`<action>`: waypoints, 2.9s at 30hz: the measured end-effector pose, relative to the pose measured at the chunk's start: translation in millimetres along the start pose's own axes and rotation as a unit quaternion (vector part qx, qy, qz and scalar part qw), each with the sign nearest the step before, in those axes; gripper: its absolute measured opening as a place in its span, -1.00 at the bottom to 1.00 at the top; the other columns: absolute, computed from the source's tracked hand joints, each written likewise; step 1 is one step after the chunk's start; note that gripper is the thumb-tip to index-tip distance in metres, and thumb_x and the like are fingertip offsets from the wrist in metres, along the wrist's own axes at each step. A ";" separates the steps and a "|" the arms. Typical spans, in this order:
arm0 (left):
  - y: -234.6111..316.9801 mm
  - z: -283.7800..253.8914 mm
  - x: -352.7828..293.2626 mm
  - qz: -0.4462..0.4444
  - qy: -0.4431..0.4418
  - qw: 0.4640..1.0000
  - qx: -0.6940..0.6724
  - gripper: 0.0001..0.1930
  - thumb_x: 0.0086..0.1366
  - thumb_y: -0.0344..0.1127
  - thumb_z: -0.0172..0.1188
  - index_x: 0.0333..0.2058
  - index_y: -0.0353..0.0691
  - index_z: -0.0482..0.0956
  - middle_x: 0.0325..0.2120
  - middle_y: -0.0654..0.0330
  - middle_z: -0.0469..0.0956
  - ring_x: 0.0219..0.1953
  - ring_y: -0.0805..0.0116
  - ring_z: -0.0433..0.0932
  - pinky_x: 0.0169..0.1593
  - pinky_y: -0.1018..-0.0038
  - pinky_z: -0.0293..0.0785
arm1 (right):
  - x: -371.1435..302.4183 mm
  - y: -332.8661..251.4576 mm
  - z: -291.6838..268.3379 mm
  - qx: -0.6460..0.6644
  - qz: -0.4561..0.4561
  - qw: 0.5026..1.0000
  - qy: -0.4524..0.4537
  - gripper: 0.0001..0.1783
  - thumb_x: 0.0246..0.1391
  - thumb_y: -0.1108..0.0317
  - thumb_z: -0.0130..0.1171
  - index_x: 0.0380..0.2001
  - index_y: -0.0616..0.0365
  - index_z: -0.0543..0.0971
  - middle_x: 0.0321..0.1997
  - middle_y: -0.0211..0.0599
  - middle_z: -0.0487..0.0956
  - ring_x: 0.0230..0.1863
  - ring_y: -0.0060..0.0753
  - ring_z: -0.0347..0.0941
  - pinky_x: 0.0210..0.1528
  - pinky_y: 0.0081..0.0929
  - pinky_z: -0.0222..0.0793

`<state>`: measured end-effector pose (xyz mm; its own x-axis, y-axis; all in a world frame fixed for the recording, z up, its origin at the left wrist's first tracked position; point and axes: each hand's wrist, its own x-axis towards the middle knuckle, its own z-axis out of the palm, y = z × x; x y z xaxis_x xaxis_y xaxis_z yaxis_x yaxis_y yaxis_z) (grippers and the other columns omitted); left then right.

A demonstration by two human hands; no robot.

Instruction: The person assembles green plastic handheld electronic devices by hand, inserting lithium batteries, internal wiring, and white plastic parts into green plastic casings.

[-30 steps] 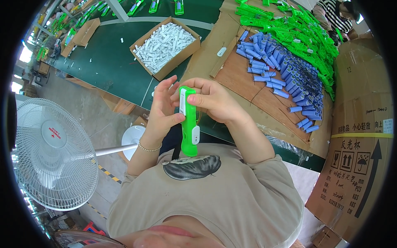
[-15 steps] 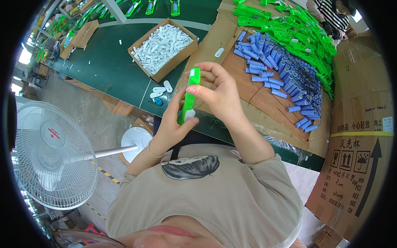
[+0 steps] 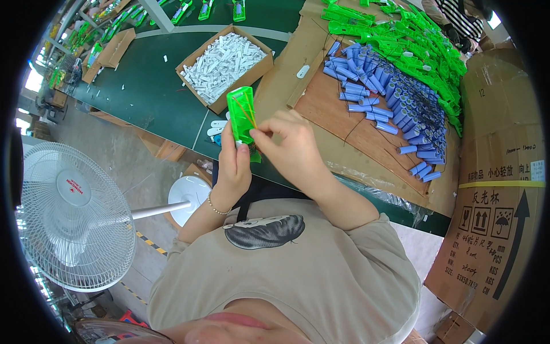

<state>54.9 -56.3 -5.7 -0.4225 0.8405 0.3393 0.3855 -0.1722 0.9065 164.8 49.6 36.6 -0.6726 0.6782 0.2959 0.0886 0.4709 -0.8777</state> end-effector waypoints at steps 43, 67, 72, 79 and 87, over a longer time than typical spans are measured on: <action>-30.0 16.4 -0.8 -0.161 -0.072 0.977 -0.123 -0.38 0.24 -0.63 -0.17 0.26 -0.22 -0.09 -0.22 0.15 0.37 -0.34 0.50 0.43 -0.28 0.56 0.44 | 3.2 30.2 15.8 0.086 0.066 0.993 0.035 -0.72 -0.07 0.49 0.31 -0.30 0.27 0.43 -0.41 -0.20 0.59 -0.55 -0.64 0.52 -0.60 -0.68 0.37; -35.8 -51.9 -32.4 -0.106 0.047 0.971 -0.208 -0.55 0.35 -0.34 -0.07 0.14 -0.34 0.05 -0.34 0.13 0.45 -0.41 0.44 0.52 -0.33 0.53 0.48 | 38.2 7.6 96.1 0.438 0.173 0.872 -0.134 -0.54 0.08 0.50 0.13 0.02 0.22 0.22 -0.11 -0.15 0.51 -0.34 -0.55 0.50 -0.67 -0.75 0.35; -42.9 -68.5 -41.0 -0.116 0.099 0.942 -0.298 -0.65 0.39 -0.29 -0.11 0.06 -0.30 0.11 -0.31 0.10 0.45 -0.37 0.37 0.55 -0.27 0.50 0.50 | 75.7 -5.1 105.0 0.326 0.166 0.912 -0.186 -0.47 0.08 0.44 0.16 0.09 0.23 0.23 -0.18 -0.16 0.54 -0.14 -0.47 0.48 -0.22 -0.54 0.42; -51.8 -84.2 -40.9 -0.104 0.156 0.928 -0.323 -0.69 0.39 -0.32 -0.12 0.03 -0.29 0.13 -0.24 0.06 0.46 -0.30 0.32 0.56 -0.20 0.44 0.51 | 186.5 81.1 118.5 -0.292 -0.126 0.926 -0.205 -0.82 -0.05 0.31 0.21 -0.35 0.09 0.65 -0.28 -0.16 0.58 -0.37 -0.19 0.51 -0.26 -0.31 0.41; -59.7 -86.7 -47.6 -0.125 0.159 0.928 -0.314 -0.67 0.37 -0.36 -0.11 0.06 -0.29 0.13 -0.23 0.06 0.46 -0.30 0.35 0.54 -0.20 0.44 0.50 | 178.0 63.2 106.3 -0.165 -0.238 0.941 -0.173 -0.88 -0.06 0.43 0.26 -0.39 0.16 0.65 -0.29 -0.22 0.59 -0.34 -0.25 0.52 -0.28 -0.45 0.44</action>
<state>-19.1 -130.5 -54.1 -0.6933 0.7178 0.0646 -0.2688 -0.3407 0.9009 -27.3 140.1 -6.3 -0.8878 0.1478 0.4358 -0.0993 0.8632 -0.4950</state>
